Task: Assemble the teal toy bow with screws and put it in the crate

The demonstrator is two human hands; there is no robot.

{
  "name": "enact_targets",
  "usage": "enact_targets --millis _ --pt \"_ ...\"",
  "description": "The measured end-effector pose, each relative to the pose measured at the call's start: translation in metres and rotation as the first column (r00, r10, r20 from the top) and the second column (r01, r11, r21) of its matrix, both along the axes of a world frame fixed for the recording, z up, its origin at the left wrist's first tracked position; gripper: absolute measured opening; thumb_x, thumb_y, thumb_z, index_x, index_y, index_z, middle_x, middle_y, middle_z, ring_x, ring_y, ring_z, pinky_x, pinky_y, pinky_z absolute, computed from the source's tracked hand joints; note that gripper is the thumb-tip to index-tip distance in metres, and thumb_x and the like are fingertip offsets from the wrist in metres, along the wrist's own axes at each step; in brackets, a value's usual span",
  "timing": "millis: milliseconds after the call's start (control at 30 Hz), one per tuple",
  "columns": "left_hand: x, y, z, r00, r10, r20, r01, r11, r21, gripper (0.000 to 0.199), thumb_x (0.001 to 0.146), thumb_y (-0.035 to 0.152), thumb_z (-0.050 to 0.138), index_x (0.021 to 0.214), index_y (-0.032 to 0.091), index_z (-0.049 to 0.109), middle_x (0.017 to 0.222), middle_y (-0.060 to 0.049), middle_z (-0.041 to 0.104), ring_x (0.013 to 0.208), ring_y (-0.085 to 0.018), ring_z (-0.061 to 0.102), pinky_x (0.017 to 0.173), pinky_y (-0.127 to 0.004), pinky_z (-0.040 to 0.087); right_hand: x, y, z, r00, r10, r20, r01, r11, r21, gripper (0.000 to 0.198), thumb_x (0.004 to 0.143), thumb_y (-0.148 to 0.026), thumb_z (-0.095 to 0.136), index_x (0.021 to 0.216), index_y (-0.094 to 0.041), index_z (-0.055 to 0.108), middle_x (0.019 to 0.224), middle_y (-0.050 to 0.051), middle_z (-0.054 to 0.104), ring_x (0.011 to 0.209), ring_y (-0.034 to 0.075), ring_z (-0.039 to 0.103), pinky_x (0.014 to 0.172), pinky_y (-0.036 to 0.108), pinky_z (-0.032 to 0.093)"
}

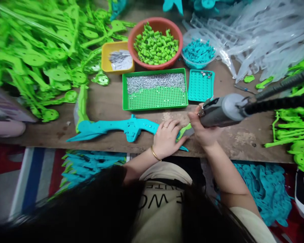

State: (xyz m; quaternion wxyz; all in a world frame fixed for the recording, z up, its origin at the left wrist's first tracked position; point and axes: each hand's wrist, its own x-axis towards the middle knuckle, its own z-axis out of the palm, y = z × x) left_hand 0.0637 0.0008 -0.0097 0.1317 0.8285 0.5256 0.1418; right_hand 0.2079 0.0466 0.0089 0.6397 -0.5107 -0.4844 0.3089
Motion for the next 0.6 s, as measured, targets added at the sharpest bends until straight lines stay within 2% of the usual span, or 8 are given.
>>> enact_targets --millis 67,133,233,333,433,600 --pt "0.000 0.000 -0.001 1.000 0.000 0.010 0.000 1.000 -0.004 0.047 0.092 0.054 0.052 0.117 0.016 0.063 0.120 -0.009 0.063 0.117 -0.026 0.052 0.100 -0.040 0.040 -0.007 0.013 0.017 0.999 0.027 -0.024 -0.025 0.998 0.065 0.032 0.075 -0.040 0.076 0.097 -0.024 0.058 0.072 -0.004 0.060 0.050 0.010 0.055 0.053 0.028 0.053" --pt "0.000 -0.001 -0.002 1.000 -0.008 0.014 0.008 1.000 0.011 0.048 0.093 0.054 0.050 0.127 0.021 0.059 0.119 -0.008 0.062 0.115 -0.025 0.052 0.096 -0.040 0.041 -0.017 0.035 0.029 0.999 0.040 -0.028 -0.035 0.983 0.181 0.033 0.077 -0.041 0.074 0.101 -0.025 0.059 0.082 -0.003 0.064 0.050 0.008 0.056 0.050 0.026 0.052" --pt "-0.001 -0.002 -0.003 0.999 -0.035 0.000 0.035 0.998 0.047 0.043 0.097 0.052 0.043 0.134 0.035 0.054 0.119 -0.005 0.061 0.112 -0.025 0.052 0.093 -0.040 0.040 -0.033 0.073 0.025 0.998 -0.001 -0.068 0.024 0.939 0.342 0.031 0.078 -0.044 0.071 0.099 -0.023 0.059 0.086 -0.003 0.063 0.049 0.006 0.056 0.048 0.023 0.050" --pt "-0.002 -0.004 -0.004 0.999 -0.048 -0.009 0.049 0.997 0.055 0.040 0.097 0.052 0.041 0.131 0.038 0.056 0.115 -0.005 0.061 0.109 -0.024 0.052 0.093 -0.039 0.039 -0.044 0.102 0.005 0.993 -0.079 -0.082 0.102 0.941 0.322 0.031 0.076 -0.043 0.073 0.090 -0.020 0.059 0.075 -0.003 0.063 0.048 0.008 0.056 0.050 0.025 0.051" --pt "-0.002 -0.004 -0.005 0.998 -0.057 0.001 0.057 0.997 0.056 0.040 0.098 0.051 0.040 0.132 0.036 0.056 0.113 -0.006 0.060 0.111 -0.024 0.052 0.094 -0.040 0.039 -0.046 0.112 -0.011 0.990 -0.137 -0.024 0.138 0.954 0.267 0.037 0.074 -0.050 0.072 0.088 -0.019 0.057 0.067 -0.004 0.060 0.047 0.010 0.055 0.052 0.028 0.053" --pt "-0.002 -0.004 -0.007 0.997 -0.075 0.017 0.074 0.996 0.057 0.041 0.099 0.049 0.038 0.133 0.033 0.054 0.113 -0.006 0.059 0.114 -0.024 0.050 0.094 -0.040 0.038 -0.043 0.109 -0.013 0.990 -0.138 0.009 0.132 0.961 0.244 0.046 0.071 -0.056 0.072 0.092 -0.019 0.056 0.073 -0.003 0.061 0.049 0.010 0.056 0.058 0.032 0.056"
